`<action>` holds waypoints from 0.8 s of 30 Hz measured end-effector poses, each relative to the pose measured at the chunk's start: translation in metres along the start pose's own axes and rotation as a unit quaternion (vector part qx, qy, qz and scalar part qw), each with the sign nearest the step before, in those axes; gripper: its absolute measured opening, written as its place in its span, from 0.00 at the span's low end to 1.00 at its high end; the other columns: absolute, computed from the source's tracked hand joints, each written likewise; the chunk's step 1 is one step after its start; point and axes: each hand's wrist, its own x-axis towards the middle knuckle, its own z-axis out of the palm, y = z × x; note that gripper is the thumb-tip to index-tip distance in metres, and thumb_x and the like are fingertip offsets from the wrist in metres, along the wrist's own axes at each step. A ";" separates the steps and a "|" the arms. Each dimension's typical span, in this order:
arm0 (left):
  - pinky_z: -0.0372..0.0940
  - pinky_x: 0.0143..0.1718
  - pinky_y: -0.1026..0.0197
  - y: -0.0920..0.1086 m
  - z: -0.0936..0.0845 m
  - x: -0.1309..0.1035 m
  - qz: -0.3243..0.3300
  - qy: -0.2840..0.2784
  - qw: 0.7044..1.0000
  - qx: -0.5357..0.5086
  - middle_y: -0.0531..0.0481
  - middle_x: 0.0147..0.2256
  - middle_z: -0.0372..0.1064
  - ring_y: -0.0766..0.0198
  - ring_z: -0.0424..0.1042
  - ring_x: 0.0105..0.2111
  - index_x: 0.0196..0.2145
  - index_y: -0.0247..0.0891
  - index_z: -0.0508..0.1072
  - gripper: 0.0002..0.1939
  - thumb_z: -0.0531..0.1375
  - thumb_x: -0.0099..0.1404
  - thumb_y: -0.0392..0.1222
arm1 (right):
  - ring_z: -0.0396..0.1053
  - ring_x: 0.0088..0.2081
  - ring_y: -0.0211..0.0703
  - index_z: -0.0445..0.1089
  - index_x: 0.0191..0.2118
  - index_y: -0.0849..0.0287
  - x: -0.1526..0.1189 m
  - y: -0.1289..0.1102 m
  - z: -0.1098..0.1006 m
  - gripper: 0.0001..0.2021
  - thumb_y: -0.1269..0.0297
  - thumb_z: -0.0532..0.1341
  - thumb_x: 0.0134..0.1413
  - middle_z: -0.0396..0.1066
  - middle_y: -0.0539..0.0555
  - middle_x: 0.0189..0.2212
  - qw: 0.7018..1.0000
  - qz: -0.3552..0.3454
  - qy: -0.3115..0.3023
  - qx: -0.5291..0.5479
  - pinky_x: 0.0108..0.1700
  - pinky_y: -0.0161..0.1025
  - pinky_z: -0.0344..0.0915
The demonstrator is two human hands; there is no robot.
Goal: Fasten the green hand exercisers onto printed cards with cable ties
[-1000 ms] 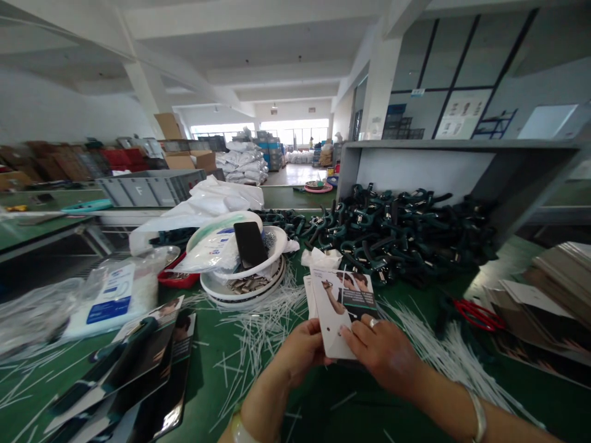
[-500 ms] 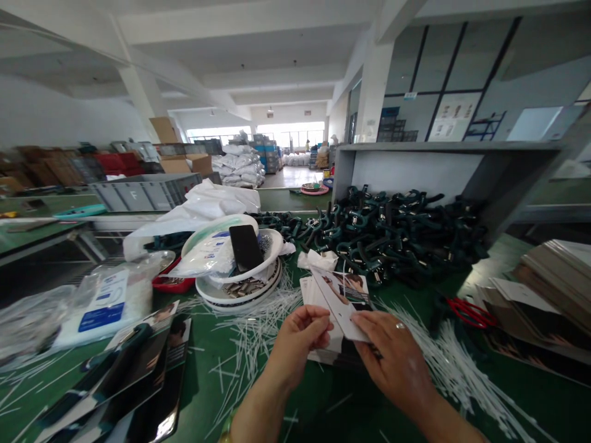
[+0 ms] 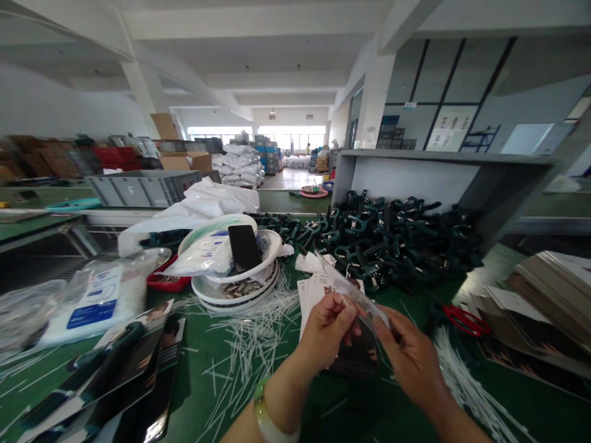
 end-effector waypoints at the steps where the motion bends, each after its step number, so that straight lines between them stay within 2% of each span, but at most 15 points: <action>1: 0.56 0.17 0.70 -0.003 0.001 0.001 -0.024 0.002 0.999 -0.021 0.52 0.29 0.67 0.73 0.62 0.20 0.29 0.38 0.63 0.17 0.59 0.56 0.55 | 0.72 0.40 0.47 0.71 0.44 0.57 0.001 0.000 -0.001 0.18 0.53 0.52 0.57 0.73 0.57 0.42 0.999 0.027 -0.002 0.016 0.40 0.41 0.70; 5: 0.53 0.15 0.70 -0.012 0.002 0.003 -0.098 0.000 0.995 -0.019 0.55 0.25 0.66 0.78 0.55 0.14 0.28 0.36 0.64 0.20 0.61 0.53 0.57 | 0.72 0.31 0.46 0.72 0.43 0.60 0.001 0.004 -0.001 0.22 0.48 0.52 0.55 0.75 0.57 0.35 0.994 0.094 -0.015 0.055 0.30 0.38 0.70; 10: 0.54 0.16 0.70 -0.009 0.000 0.005 -0.153 -0.026 0.988 0.007 0.55 0.22 0.65 0.77 0.55 0.14 0.25 0.34 0.68 0.18 0.63 0.50 0.54 | 0.71 0.33 0.47 0.73 0.41 0.60 -0.002 0.009 0.002 0.22 0.49 0.51 0.56 0.75 0.56 0.34 0.996 0.073 -0.019 0.044 0.34 0.39 0.69; 16: 0.59 0.20 0.69 -0.007 0.000 0.001 -0.196 -0.002 0.980 -0.027 0.55 0.21 0.65 0.75 0.61 0.17 0.25 0.34 0.67 0.18 0.65 0.48 0.52 | 0.71 0.33 0.47 0.72 0.42 0.60 -0.002 0.011 0.003 0.21 0.50 0.50 0.58 0.74 0.57 0.36 0.998 0.057 -0.015 0.010 0.37 0.41 0.69; 20: 0.59 0.20 0.69 -0.006 0.001 -0.001 -0.185 0.001 0.982 -0.029 0.55 0.22 0.65 0.75 0.61 0.17 0.25 0.34 0.66 0.19 0.66 0.47 0.53 | 0.72 0.38 0.46 0.72 0.41 0.59 -0.003 0.012 0.006 0.17 0.55 0.50 0.59 0.73 0.58 0.40 1.000 -0.012 -0.001 -0.023 0.41 0.40 0.69; 24: 0.59 0.20 0.69 -0.002 0.002 -0.002 -0.162 0.036 0.986 -0.031 0.57 0.19 0.62 0.75 0.60 0.15 0.25 0.34 0.65 0.22 0.66 0.45 0.55 | 0.71 0.42 0.45 0.69 0.44 0.59 -0.004 0.010 0.009 0.13 0.62 0.50 0.60 0.72 0.59 0.40 0.987 -0.131 0.028 -0.085 0.43 0.41 0.69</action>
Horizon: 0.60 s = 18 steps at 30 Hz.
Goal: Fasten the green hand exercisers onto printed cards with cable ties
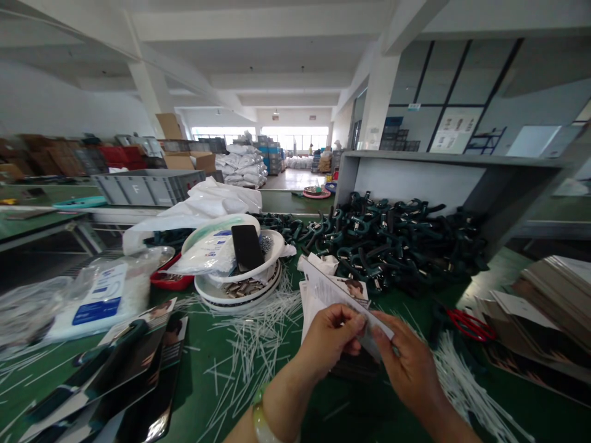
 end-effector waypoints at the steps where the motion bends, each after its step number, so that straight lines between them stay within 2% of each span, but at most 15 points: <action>1: 0.59 0.20 0.69 0.000 0.000 -0.002 0.008 0.020 1.000 -0.007 0.58 0.18 0.61 0.75 0.60 0.15 0.25 0.35 0.64 0.22 0.66 0.45 0.56 | 0.71 0.42 0.45 0.68 0.44 0.59 0.000 -0.001 0.001 0.13 0.63 0.51 0.60 0.72 0.59 0.40 0.999 -0.033 0.009 -0.017 0.43 0.41 0.69; 5: 0.61 0.23 0.69 0.000 -0.001 -0.014 0.088 0.105 0.989 -0.052 0.59 0.25 0.62 0.74 0.64 0.20 0.31 0.39 0.58 0.22 0.64 0.50 0.53 | 0.71 0.41 0.45 0.67 0.44 0.60 0.000 -0.006 0.007 0.11 0.67 0.52 0.59 0.72 0.59 0.38 0.985 -0.151 0.022 -0.081 0.42 0.42 0.71; 8: 0.61 0.25 0.69 0.001 -0.007 -0.027 0.120 0.110 0.986 -0.018 0.57 0.32 0.62 0.73 0.66 0.25 0.38 0.43 0.58 0.22 0.65 0.51 0.49 | 0.70 0.41 0.46 0.68 0.44 0.62 -0.004 -0.012 0.016 0.11 0.71 0.51 0.58 0.72 0.60 0.38 0.975 -0.188 0.004 -0.115 0.42 0.42 0.70; 10: 0.60 0.26 0.69 0.003 -0.016 -0.033 0.092 0.092 0.990 0.045 0.56 0.33 0.63 0.72 0.65 0.26 0.41 0.42 0.62 0.22 0.65 0.51 0.46 | 0.69 0.41 0.46 0.69 0.43 0.62 -0.008 -0.017 0.022 0.13 0.74 0.50 0.57 0.72 0.60 0.38 0.972 -0.195 -0.012 -0.134 0.42 0.43 0.70; 13: 0.58 0.25 0.69 0.001 -0.033 -0.032 0.038 0.097 0.987 0.126 0.56 0.25 0.64 0.72 0.63 0.23 0.33 0.36 0.68 0.16 0.65 0.50 0.46 | 0.70 0.41 0.47 0.69 0.43 0.62 -0.012 -0.023 0.026 0.15 0.75 0.49 0.55 0.72 0.60 0.37 0.968 -0.196 -0.055 -0.144 0.41 0.43 0.70; 16: 0.57 0.24 0.68 -0.011 -0.052 -0.018 0.023 0.140 0.980 0.137 0.57 0.21 0.62 0.71 0.62 0.21 0.33 0.34 0.69 0.17 0.64 0.49 0.48 | 0.70 0.41 0.46 0.69 0.45 0.59 -0.005 -0.016 0.021 0.13 0.65 0.54 0.56 0.72 0.58 0.40 0.969 -0.167 -0.142 -0.116 0.39 0.41 0.70; 18: 0.59 0.25 0.67 -0.022 -0.063 -0.006 0.026 0.152 0.980 0.128 0.55 0.24 0.64 0.70 0.64 0.22 0.37 0.34 0.69 0.20 0.63 0.48 0.48 | 0.69 0.43 0.46 0.69 0.46 0.57 0.010 0.006 0.016 0.15 0.57 0.55 0.56 0.72 0.57 0.42 0.970 -0.118 -0.177 -0.121 0.42 0.41 0.68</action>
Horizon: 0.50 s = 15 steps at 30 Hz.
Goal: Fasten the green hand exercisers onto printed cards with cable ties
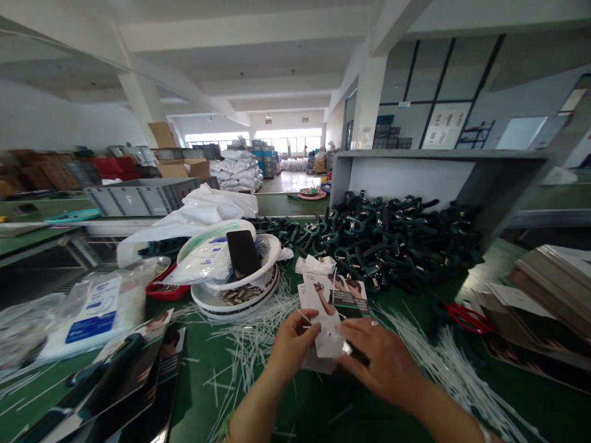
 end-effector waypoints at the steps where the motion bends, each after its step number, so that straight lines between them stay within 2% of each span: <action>1: 0.60 0.25 0.66 -0.006 -0.001 0.006 0.002 0.002 1.000 0.007 0.54 0.26 0.65 0.69 0.65 0.23 0.39 0.34 0.68 0.22 0.63 0.48 0.48 | 0.68 0.44 0.46 0.70 0.45 0.58 0.005 0.018 -0.001 0.16 0.56 0.53 0.58 0.72 0.58 0.42 0.999 0.051 0.005 -0.017 0.45 0.42 0.67; 3: 0.61 0.27 0.64 -0.017 -0.001 0.016 0.017 0.011 0.997 0.068 0.51 0.29 0.67 0.66 0.67 0.25 0.42 0.34 0.68 0.22 0.61 0.50 0.47 | 0.67 0.46 0.46 0.69 0.47 0.58 0.020 0.062 -0.002 0.16 0.60 0.48 0.61 0.71 0.59 0.45 0.981 0.174 -0.010 -0.083 0.47 0.41 0.64; 4: 0.62 0.29 0.62 -0.021 -0.002 0.019 0.033 0.023 0.992 0.123 0.50 0.30 0.68 0.65 0.68 0.26 0.43 0.34 0.69 0.21 0.60 0.51 0.46 | 0.66 0.47 0.47 0.68 0.48 0.58 0.028 0.084 -0.001 0.16 0.63 0.48 0.61 0.69 0.59 0.47 0.966 0.226 -0.049 -0.117 0.46 0.42 0.64; 6: 0.64 0.37 0.57 -0.026 -0.002 0.022 0.082 0.054 0.965 0.244 0.45 0.36 0.69 0.59 0.69 0.34 0.44 0.35 0.70 0.21 0.59 0.53 0.45 | 0.66 0.47 0.50 0.69 0.47 0.58 0.047 0.124 0.004 0.14 0.67 0.53 0.56 0.69 0.59 0.47 0.958 0.243 -0.084 -0.125 0.45 0.44 0.63; 8: 0.60 0.48 0.51 -0.032 -0.002 0.023 0.129 0.082 0.933 0.326 0.41 0.45 0.67 0.52 0.66 0.45 0.46 0.36 0.70 0.23 0.60 0.52 0.46 | 0.65 0.49 0.51 0.68 0.49 0.59 0.067 0.150 0.013 0.15 0.68 0.54 0.56 0.69 0.60 0.48 0.954 0.255 -0.095 -0.125 0.47 0.43 0.62; 11: 0.52 0.56 0.48 -0.043 -0.001 0.024 0.159 0.085 0.918 0.354 0.39 0.54 0.60 0.49 0.58 0.55 0.50 0.37 0.69 0.28 0.62 0.51 0.47 | 0.63 0.51 0.51 0.61 0.55 0.63 0.100 0.167 0.031 0.20 0.64 0.53 0.58 0.66 0.64 0.50 0.950 0.279 -0.088 -0.109 0.49 0.43 0.60; 13: 0.51 0.57 0.47 -0.051 -0.002 0.027 0.166 0.075 0.919 0.351 0.40 0.55 0.60 0.50 0.57 0.55 0.52 0.37 0.67 0.29 0.61 0.53 0.47 | 0.64 0.50 0.52 0.57 0.58 0.65 0.119 0.169 0.045 0.25 0.61 0.56 0.56 0.67 0.65 0.49 0.947 0.295 -0.092 -0.086 0.48 0.43 0.60; 15: 0.51 0.57 0.47 -0.058 -0.002 0.029 0.173 0.067 0.921 0.343 0.41 0.56 0.59 0.50 0.57 0.56 0.53 0.38 0.66 0.29 0.60 0.54 0.46 | 0.66 0.47 0.50 0.57 0.57 0.64 0.134 0.170 0.055 0.26 0.60 0.59 0.54 0.67 0.64 0.48 0.943 0.313 -0.097 -0.062 0.47 0.45 0.62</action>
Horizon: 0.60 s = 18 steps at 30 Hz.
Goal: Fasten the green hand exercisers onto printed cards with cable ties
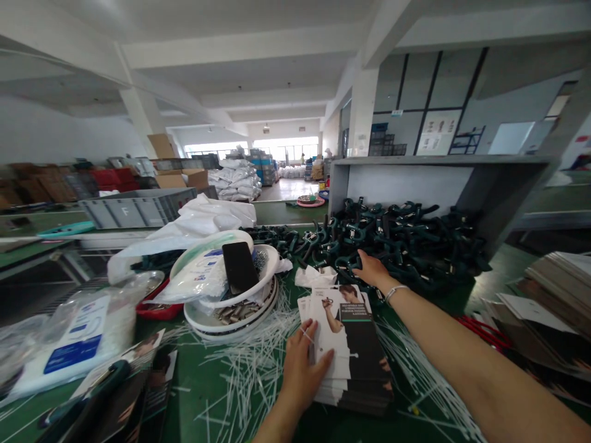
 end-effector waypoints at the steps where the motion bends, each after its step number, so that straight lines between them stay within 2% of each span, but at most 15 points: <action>1: 0.51 0.57 0.46 -0.002 0.001 0.000 0.002 -0.001 1.000 -0.007 0.41 0.57 0.59 0.51 0.57 0.56 0.54 0.38 0.66 0.29 0.60 0.54 0.46 | 0.67 0.46 0.49 0.58 0.56 0.63 0.005 -0.003 0.002 0.25 0.59 0.59 0.54 0.67 0.62 0.47 1.000 0.007 -0.005 0.011 0.47 0.46 0.63; 3: 0.51 0.57 0.46 -0.005 0.003 -0.001 0.003 -0.001 1.000 -0.022 0.42 0.57 0.58 0.51 0.56 0.56 0.54 0.39 0.66 0.29 0.61 0.54 0.46 | 0.68 0.43 0.45 0.63 0.51 0.62 0.010 -0.003 0.001 0.20 0.59 0.60 0.53 0.68 0.59 0.46 0.999 0.014 -0.009 0.035 0.45 0.46 0.65; 5: 0.51 0.57 0.46 -0.006 0.003 -0.001 0.003 -0.001 0.999 -0.037 0.43 0.58 0.58 0.51 0.56 0.56 0.54 0.41 0.66 0.28 0.61 0.54 0.46 | 0.70 0.37 0.42 0.68 0.43 0.61 0.009 0.004 -0.006 0.17 0.60 0.65 0.46 0.71 0.56 0.39 0.998 0.013 -0.018 0.062 0.39 0.40 0.67; 7: 0.51 0.57 0.46 -0.006 0.002 -0.001 0.002 0.001 0.999 -0.046 0.43 0.58 0.58 0.51 0.56 0.56 0.53 0.41 0.66 0.28 0.61 0.54 0.46 | 0.71 0.28 0.39 0.71 0.35 0.60 0.003 0.013 -0.021 0.15 0.61 0.69 0.38 0.73 0.52 0.29 0.995 0.011 -0.032 0.092 0.30 0.34 0.67; 10: 0.50 0.57 0.45 -0.004 0.001 0.000 0.001 0.001 0.998 -0.055 0.43 0.58 0.58 0.50 0.56 0.57 0.53 0.42 0.67 0.28 0.61 0.53 0.46 | 0.68 0.18 0.36 0.69 0.30 0.59 -0.016 0.025 -0.051 0.15 0.54 0.66 0.39 0.69 0.47 0.18 0.991 0.020 -0.025 0.128 0.19 0.30 0.63; 12: 0.50 0.57 0.46 -0.002 0.000 0.000 -0.003 0.000 0.998 -0.062 0.43 0.57 0.58 0.50 0.56 0.57 0.52 0.42 0.68 0.28 0.62 0.53 0.45 | 0.67 0.16 0.36 0.67 0.30 0.59 -0.031 0.027 -0.068 0.18 0.48 0.63 0.42 0.66 0.46 0.15 0.987 0.035 0.015 0.154 0.17 0.30 0.61; 14: 0.50 0.57 0.46 0.000 -0.002 0.001 -0.008 0.000 0.998 -0.066 0.43 0.57 0.58 0.50 0.56 0.57 0.52 0.42 0.68 0.27 0.62 0.52 0.45 | 0.65 0.14 0.37 0.65 0.28 0.58 -0.045 0.023 -0.078 0.21 0.43 0.62 0.40 0.64 0.46 0.13 0.971 0.057 0.085 0.218 0.16 0.31 0.61; 16: 0.49 0.57 0.46 0.003 -0.003 0.001 -0.009 -0.002 0.998 -0.065 0.43 0.58 0.58 0.50 0.56 0.57 0.52 0.41 0.68 0.28 0.62 0.52 0.46 | 0.63 0.14 0.37 0.64 0.27 0.57 -0.055 0.015 -0.079 0.22 0.41 0.61 0.40 0.62 0.45 0.11 0.935 0.083 0.166 0.302 0.15 0.32 0.61; 18: 0.48 0.58 0.46 0.005 -0.004 0.001 -0.007 -0.005 0.998 -0.062 0.42 0.58 0.58 0.50 0.55 0.57 0.52 0.41 0.68 0.28 0.62 0.52 0.46 | 0.63 0.13 0.37 0.63 0.31 0.57 -0.059 0.003 -0.072 0.22 0.41 0.57 0.44 0.59 0.43 0.11 0.907 0.099 0.213 0.349 0.15 0.32 0.60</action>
